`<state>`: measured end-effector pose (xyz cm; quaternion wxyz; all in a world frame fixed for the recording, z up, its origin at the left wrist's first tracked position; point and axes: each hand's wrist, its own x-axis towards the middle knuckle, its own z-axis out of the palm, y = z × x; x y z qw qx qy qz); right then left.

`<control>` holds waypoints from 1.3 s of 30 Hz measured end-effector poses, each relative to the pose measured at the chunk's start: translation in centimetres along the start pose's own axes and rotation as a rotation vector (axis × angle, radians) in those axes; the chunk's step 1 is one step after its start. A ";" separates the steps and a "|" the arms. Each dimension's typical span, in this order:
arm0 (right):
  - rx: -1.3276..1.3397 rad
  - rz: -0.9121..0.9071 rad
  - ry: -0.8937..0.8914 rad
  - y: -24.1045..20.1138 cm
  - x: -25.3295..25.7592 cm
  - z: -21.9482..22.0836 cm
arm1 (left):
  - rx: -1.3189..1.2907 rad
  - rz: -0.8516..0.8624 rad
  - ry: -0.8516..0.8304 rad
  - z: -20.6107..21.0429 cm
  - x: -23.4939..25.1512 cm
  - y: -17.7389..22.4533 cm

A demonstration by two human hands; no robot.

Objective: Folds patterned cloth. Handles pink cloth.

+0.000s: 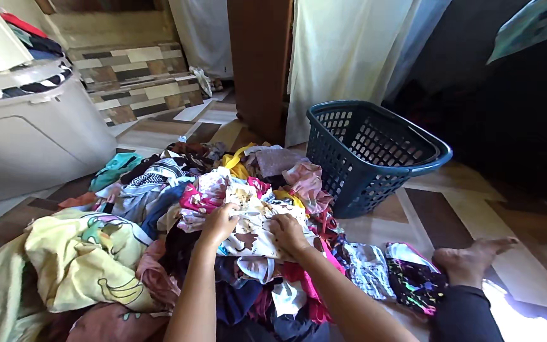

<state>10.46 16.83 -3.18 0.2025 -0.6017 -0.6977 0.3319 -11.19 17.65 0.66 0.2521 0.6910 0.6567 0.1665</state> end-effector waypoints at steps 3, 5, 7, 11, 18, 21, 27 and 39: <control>-0.008 -0.063 0.011 0.0 -0.9 -0.2 | -0.135 -0.067 0.122 0.6 -1.4 -0.6; -0.059 -0.087 -0.030 0.4 -1.5 -0.7 | -0.212 -0.093 0.199 1.0 -2.5 -0.8; -0.150 -0.067 -0.106 0.9 -2.1 -1.7 | -0.250 -0.118 0.212 1.3 -3.6 -1.1; -0.274 0.030 -0.250 2.3 -2.6 -4.2 | -0.204 -0.194 0.107 0.9 -5.2 -1.3; -0.154 0.070 -0.334 4.1 -3.0 -6.9 | -0.306 -0.165 0.129 1.8 -5.9 -2.5; -0.091 0.074 -0.333 4.4 -3.7 -6.8 | -0.389 -0.154 0.156 1.7 -6.4 -2.8; -0.072 0.093 -0.262 5.4 -3.6 -6.6 | -0.386 -0.175 0.075 0.4 -6.9 -3.6; -0.224 -0.086 -0.160 -6.0 -1.3 0.2 | -0.423 -0.091 0.326 4.4 -4.8 -3.5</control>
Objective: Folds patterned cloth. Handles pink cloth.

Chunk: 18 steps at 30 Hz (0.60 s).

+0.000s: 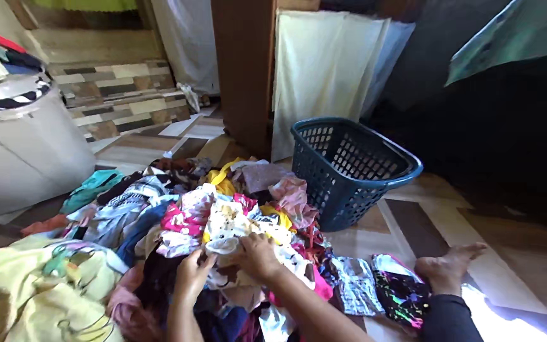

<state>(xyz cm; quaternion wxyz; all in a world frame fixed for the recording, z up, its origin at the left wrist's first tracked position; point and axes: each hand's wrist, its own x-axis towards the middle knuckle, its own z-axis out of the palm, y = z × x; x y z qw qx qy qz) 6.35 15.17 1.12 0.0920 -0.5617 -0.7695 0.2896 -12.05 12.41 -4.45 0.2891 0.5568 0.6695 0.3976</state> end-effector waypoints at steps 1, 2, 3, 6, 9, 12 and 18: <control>-0.001 0.005 -0.006 -0.3 0.2 0.0 | -0.029 0.003 -0.008 0.0 0.0 -0.1; 0.009 0.015 -0.004 -0.4 0.4 0.0 | -0.059 0.014 -0.013 0.1 0.0 -0.4; 0.037 0.022 0.006 -0.4 0.6 0.0 | -0.088 0.024 -0.016 0.2 0.0 -0.6; 0.196 -0.046 0.070 0.3 0.4 0.3 | -0.171 0.060 0.014 0.5 -0.1 -1.0; 0.277 -0.306 0.210 1.6 -0.1 1.7 | -0.282 0.062 0.050 0.7 -0.1 -1.1; 0.155 -0.542 0.315 2.7 -0.5 2.9 | -0.400 0.058 0.063 0.7 -0.4 -1.4; 0.127 -0.529 0.180 4.0 -0.6 2.6 | -0.376 0.159 0.029 0.6 -0.2 -2.6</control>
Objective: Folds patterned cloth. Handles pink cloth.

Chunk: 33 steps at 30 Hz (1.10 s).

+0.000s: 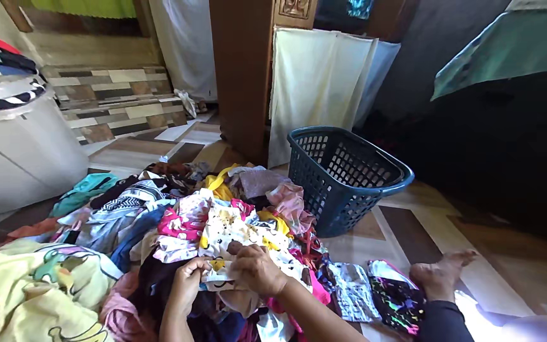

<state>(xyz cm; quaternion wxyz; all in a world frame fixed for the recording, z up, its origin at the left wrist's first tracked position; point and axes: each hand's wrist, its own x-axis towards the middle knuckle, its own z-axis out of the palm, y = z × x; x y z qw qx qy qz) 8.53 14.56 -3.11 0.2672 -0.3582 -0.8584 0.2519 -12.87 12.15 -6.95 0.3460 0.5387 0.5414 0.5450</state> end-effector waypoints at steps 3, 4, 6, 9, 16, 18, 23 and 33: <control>0.068 0.181 0.168 0.6 0.4 -1.2 | 0.191 0.013 -0.031 -0.6 -0.4 1.2; 0.039 0.295 0.173 0.8 0.7 -1.8 | 0.268 0.044 -0.021 -0.8 -0.6 1.6; -0.038 0.536 0.044 1.5 1.3 -2.7 | 0.408 0.145 0.050 -0.8 -0.9 2.4; -0.074 0.668 -0.112 2.6 1.8 -2.8 | 0.487 0.311 0.168 0.2 -0.7 3.5; -0.073 0.724 -0.177 2.5 2.0 -3.2 | 0.736 0.007 -0.306 2.6 -1.4 6.4; -0.076 0.744 -0.184 3.2 1.6 -3.4 | 0.749 0.044 -0.260 2.4 -1.5 6.9; -0.016 0.746 -0.072 3.9 1.1 -3.4 | 0.642 0.261 -0.119 4.5 0.7 9.5; 0.009 0.772 -0.108 5.1 1.2 -2.7 | 1.012 0.132 -0.601 9.3 7.0 5.5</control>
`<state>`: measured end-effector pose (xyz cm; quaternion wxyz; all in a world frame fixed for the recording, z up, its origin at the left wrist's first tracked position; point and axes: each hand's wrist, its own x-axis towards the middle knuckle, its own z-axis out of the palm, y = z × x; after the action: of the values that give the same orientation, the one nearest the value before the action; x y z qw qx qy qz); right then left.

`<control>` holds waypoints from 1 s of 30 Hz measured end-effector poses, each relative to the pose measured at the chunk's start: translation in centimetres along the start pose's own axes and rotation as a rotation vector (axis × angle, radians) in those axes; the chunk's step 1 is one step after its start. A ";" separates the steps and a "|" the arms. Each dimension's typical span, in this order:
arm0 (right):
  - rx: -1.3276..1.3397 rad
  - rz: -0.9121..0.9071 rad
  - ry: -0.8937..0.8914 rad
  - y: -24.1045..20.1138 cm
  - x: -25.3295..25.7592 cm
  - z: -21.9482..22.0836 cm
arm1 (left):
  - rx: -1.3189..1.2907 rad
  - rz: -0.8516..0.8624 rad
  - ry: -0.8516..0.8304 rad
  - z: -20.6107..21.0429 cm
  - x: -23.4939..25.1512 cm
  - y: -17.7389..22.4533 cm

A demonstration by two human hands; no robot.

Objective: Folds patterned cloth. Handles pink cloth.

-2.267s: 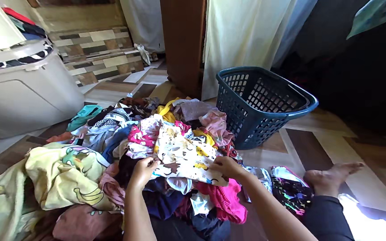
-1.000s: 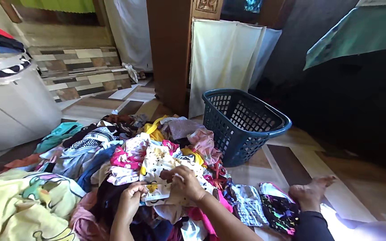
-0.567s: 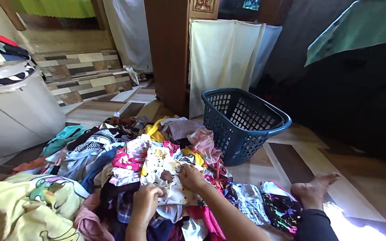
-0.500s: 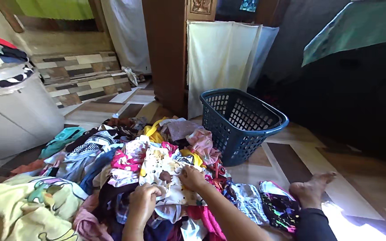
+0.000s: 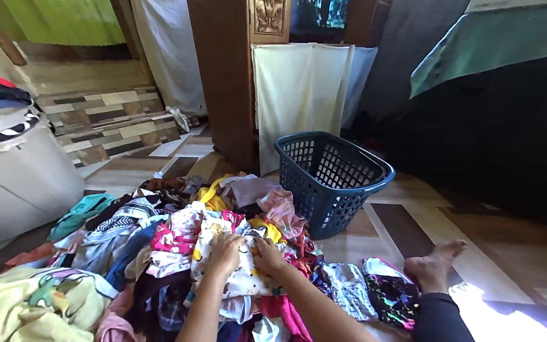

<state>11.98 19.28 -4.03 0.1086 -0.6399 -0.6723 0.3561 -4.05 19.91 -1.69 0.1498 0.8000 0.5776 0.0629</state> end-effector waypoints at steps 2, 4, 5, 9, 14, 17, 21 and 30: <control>0.029 -0.049 0.016 0.5 0.3 0.6 | 0.037 -0.059 -0.035 -0.3 -0.2 -0.2; 0.028 -0.061 -0.007 0.6 0.6 0.8 | 0.063 -0.088 -0.054 -0.4 0.1 -0.6; 0.016 -0.062 -0.024 0.6 0.8 0.9 | 0.082 -0.097 -0.069 -0.5 0.3 -0.6; -0.031 -0.083 -0.118 0.5 1.4 0.3 | 0.140 -0.123 -0.141 -1.7 1.1 -0.6; -0.114 -0.160 -0.186 1.1 2.5 -0.4 | 0.161 -0.192 -0.199 -3.1 2.0 -0.5; -0.186 -0.208 -0.224 1.6 3.0 -0.3 | 0.165 -0.220 -0.209 -3.1 2.4 -0.6; -0.277 -0.139 -0.236 1.1 2.4 -0.6 | 0.248 -0.219 -0.252 -3.2 2.8 -1.2; 0.090 -0.118 0.008 1.9 1.1 -3.6 | 0.253 -0.337 -0.124 -5.2 1.9 -2.6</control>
<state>15.43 21.36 -2.94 0.1610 -0.5950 -0.6917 0.3764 -7.15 23.34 2.25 0.0920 0.7068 0.6962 -0.0855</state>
